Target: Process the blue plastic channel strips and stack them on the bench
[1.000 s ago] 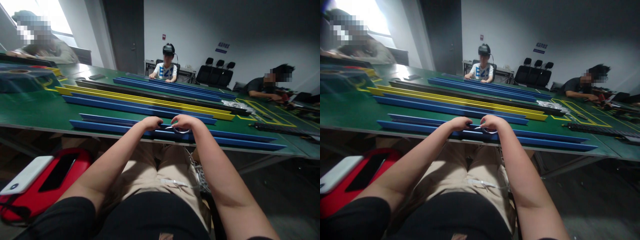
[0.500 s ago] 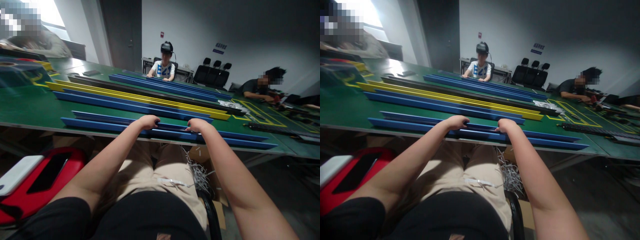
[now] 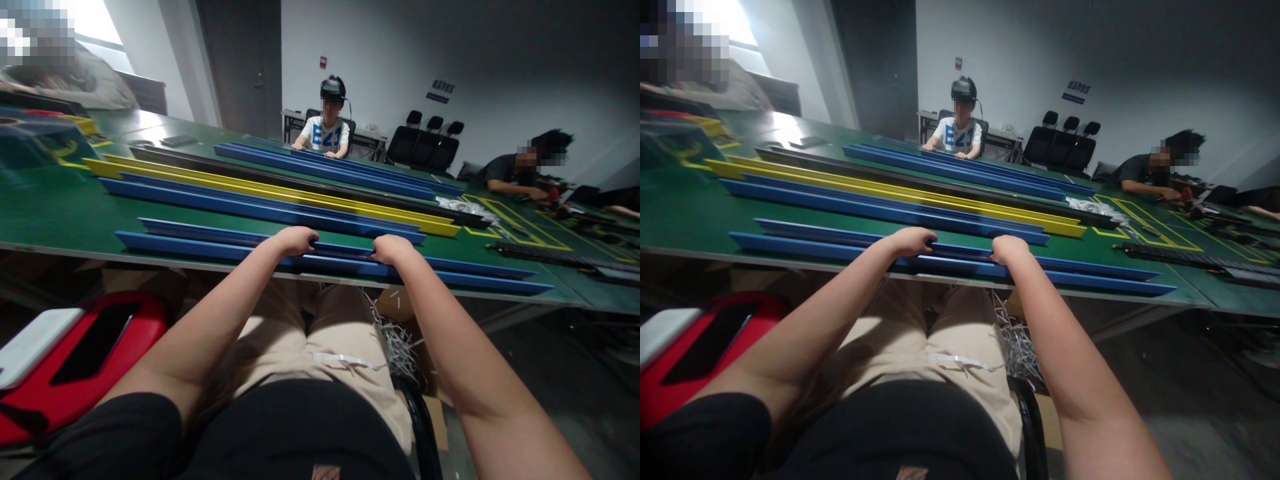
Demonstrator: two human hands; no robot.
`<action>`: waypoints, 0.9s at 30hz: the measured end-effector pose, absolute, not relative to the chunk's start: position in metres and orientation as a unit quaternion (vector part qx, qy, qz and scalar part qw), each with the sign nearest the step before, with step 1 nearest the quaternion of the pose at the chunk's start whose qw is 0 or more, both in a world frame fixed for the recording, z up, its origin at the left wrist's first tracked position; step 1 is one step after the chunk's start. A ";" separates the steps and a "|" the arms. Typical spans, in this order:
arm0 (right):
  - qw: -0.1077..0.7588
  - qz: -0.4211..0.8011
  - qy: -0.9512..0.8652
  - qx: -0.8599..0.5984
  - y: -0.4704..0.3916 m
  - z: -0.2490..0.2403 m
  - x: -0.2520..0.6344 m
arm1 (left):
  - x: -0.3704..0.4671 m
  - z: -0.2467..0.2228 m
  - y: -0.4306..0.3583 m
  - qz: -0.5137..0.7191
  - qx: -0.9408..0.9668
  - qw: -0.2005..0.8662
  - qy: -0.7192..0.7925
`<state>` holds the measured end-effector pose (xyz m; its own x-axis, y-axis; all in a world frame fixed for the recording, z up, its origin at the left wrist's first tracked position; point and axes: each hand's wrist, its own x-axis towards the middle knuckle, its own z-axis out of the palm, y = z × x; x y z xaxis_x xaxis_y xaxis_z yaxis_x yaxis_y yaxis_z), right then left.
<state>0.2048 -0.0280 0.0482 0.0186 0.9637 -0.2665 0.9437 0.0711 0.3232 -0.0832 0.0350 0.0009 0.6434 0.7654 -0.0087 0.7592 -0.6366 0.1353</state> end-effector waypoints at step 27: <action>0.132 0.021 0.666 0.734 -0.042 0.046 0.188 | -0.043 0.015 0.032 -0.068 0.892 0.079 0.439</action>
